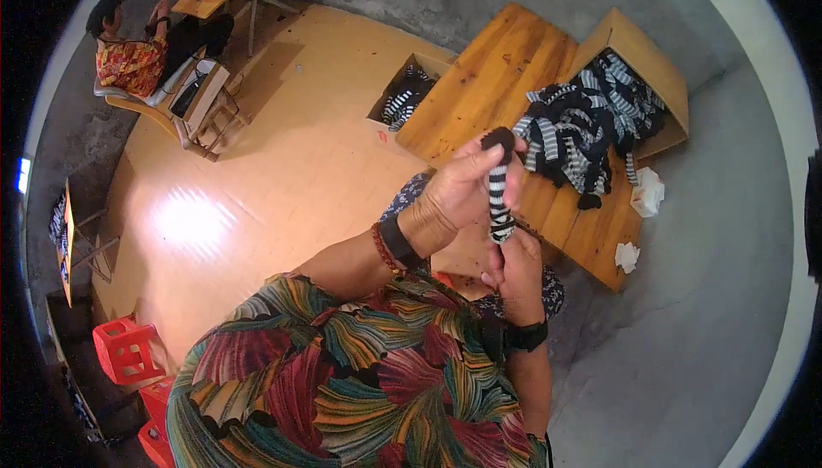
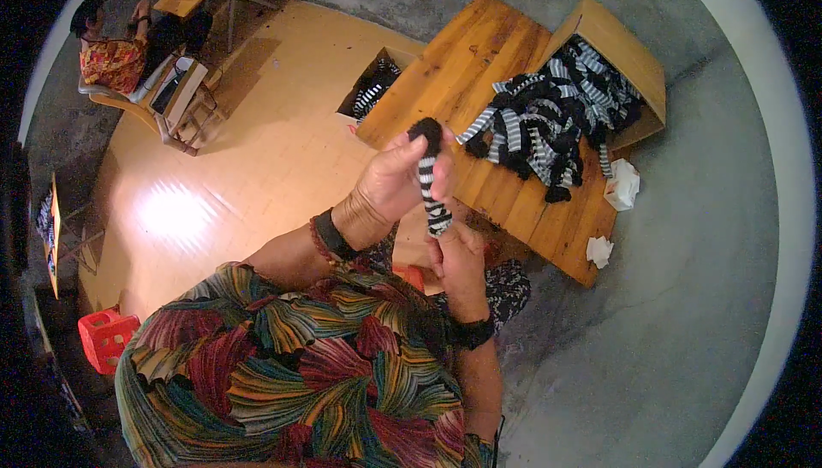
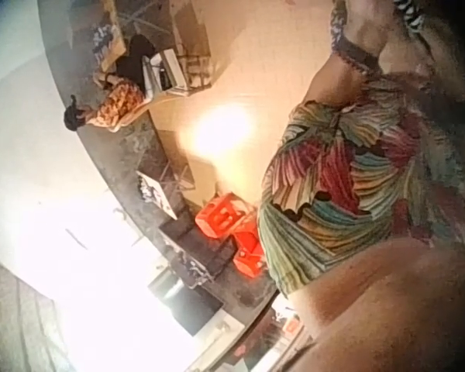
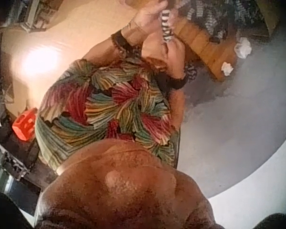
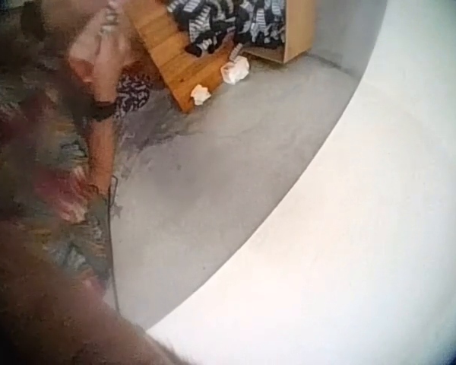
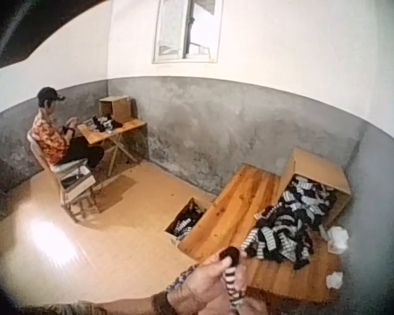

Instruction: The person is pulling striped socks onto a black stick-like form, likely for display or quality control.

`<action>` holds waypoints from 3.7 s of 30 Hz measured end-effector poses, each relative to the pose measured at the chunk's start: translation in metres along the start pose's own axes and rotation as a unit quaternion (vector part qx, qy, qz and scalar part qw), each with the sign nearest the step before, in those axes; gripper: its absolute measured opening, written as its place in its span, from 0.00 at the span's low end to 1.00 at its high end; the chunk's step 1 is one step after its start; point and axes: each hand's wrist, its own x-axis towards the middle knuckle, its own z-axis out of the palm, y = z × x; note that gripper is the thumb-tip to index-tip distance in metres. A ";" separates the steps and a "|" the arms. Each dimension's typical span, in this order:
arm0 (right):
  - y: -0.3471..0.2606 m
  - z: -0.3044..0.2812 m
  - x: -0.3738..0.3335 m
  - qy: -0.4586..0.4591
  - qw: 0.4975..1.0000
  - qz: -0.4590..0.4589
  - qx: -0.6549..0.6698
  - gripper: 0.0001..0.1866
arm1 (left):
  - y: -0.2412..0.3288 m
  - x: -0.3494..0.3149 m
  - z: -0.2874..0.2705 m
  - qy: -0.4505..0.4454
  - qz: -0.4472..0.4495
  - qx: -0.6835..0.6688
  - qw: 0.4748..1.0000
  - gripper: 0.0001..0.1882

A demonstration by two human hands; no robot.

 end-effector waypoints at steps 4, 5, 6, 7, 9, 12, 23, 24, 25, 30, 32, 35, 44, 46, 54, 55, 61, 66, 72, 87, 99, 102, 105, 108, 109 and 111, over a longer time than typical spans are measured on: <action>0.016 -0.023 0.001 0.062 0.981 -0.091 -0.162 0.16 | 0.008 0.009 0.000 0.027 0.016 0.061 0.998 0.16; 0.017 -0.024 -0.001 0.082 0.977 -0.110 -0.162 0.18 | 0.005 0.008 0.002 0.026 0.014 0.061 0.998 0.16; 0.015 -0.021 -0.002 0.084 0.977 -0.110 -0.161 0.18 | 0.002 0.005 0.004 0.028 -0.001 0.040 0.999 0.16; 0.010 -0.014 -0.003 0.097 0.977 -0.119 -0.146 0.17 | -0.001 0.002 0.007 0.030 -0.014 0.019 0.999 0.16; 0.011 -0.004 -0.003 0.109 0.977 -0.129 -0.131 0.17 | -0.010 0.000 0.015 0.055 -0.002 -0.002 0.998 0.14; 0.014 0.007 0.001 0.096 0.989 -0.101 -0.046 0.15 | -0.030 -0.007 0.021 0.127 0.027 0.083 0.988 0.11; -0.004 -0.007 -0.006 0.042 0.999 0.013 -0.005 0.17 | -0.017 -0.007 0.015 0.094 -0.020 0.087 0.992 0.17; -0.003 -0.009 -0.006 0.044 0.999 0.014 -0.005 0.17 | -0.012 -0.003 0.015 0.072 -0.016 0.045 0.996 0.17; -0.003 -0.010 -0.006 0.036 0.999 -0.001 -0.018 0.17 | -0.008 0.001 0.012 0.072 -0.017 0.044 0.996 0.17; 0.008 -0.012 -0.003 0.071 0.993 -0.063 -0.064 0.17 | -0.006 0.012 0.003 0.034 0.014 0.039 0.999 0.13; 0.013 -0.010 -0.001 0.113 0.985 -0.107 -0.074 0.16 | -0.012 0.014 0.007 0.050 0.049 0.028 0.997 0.12; 0.012 0.002 0.002 0.122 0.989 -0.069 -0.041 0.15 | -0.025 0.008 0.011 0.092 0.067 0.034 0.993 0.09; -0.010 0.010 0.007 0.020 0.995 0.074 0.058 0.15 | -0.029 -0.006 0.002 0.186 0.065 0.113 0.974 0.12; -0.004 0.009 0.008 0.042 0.998 0.045 0.011 0.14 | -0.023 -0.007 -0.006 0.167 0.031 0.084 0.982 0.13; -0.004 0.004 0.000 0.060 0.997 0.009 -0.045 0.14 | 0.003 0.007 -0.015 0.106 0.056 -0.024 0.993 0.13; -0.001 0.002 0.000 0.070 0.997 0.010 -0.041 0.14 | 0.001 0.008 -0.016 0.105 0.057 -0.024 0.993 0.13; 0.010 0.010 0.007 0.104 0.993 -0.043 -0.041 0.14 | -0.023 -0.002 0.005 0.193 0.056 0.100 0.974 0.08; 0.007 0.004 0.014 0.044 0.997 -0.053 -0.045 0.15 | -0.025 -0.009 0.006 0.173 0.090 0.121 0.973 0.07; 0.017 0.003 0.027 0.087 0.954 -0.223 -0.181 0.15 | -0.021 -0.006 -0.002 0.132 0.088 0.103 0.982 0.11; -0.017 -0.001 0.005 0.182 0.809 -0.314 -0.463 0.10 | -0.024 -0.012 -0.006 0.093 0.031 0.021 0.995 0.11; -0.002 -0.002 0.017 0.185 0.864 -0.262 -0.388 0.09 | -0.025 -0.009 0.003 0.076 0.023 0.119 0.990 0.08; -0.005 0.004 0.019 0.134 0.936 -0.175 -0.273 0.10 | -0.024 -0.010 -0.001 0.107 0.025 0.114 0.987 0.07; -0.026 0.019 0.007 0.065 0.997 -0.023 -0.019 0.11 | -0.021 -0.016 -0.003 0.091 0.009 0.140 0.986 0.08; -0.021 0.009 0.004 0.030 0.998 0.024 0.047 0.12 | -0.013 -0.018 0.004 0.069 0.000 0.150 0.986 0.10; -0.020 0.005 0.003 0.014 1.000 0.003 -0.005 0.13 | -0.009 -0.018 0.009 0.069 -0.006 0.143 0.987 0.12; -0.025 0.004 0.001 0.023 0.999 -0.018 -0.040 0.14 | 0.002 -0.009 0.011 0.063 0.033 0.108 0.992 0.13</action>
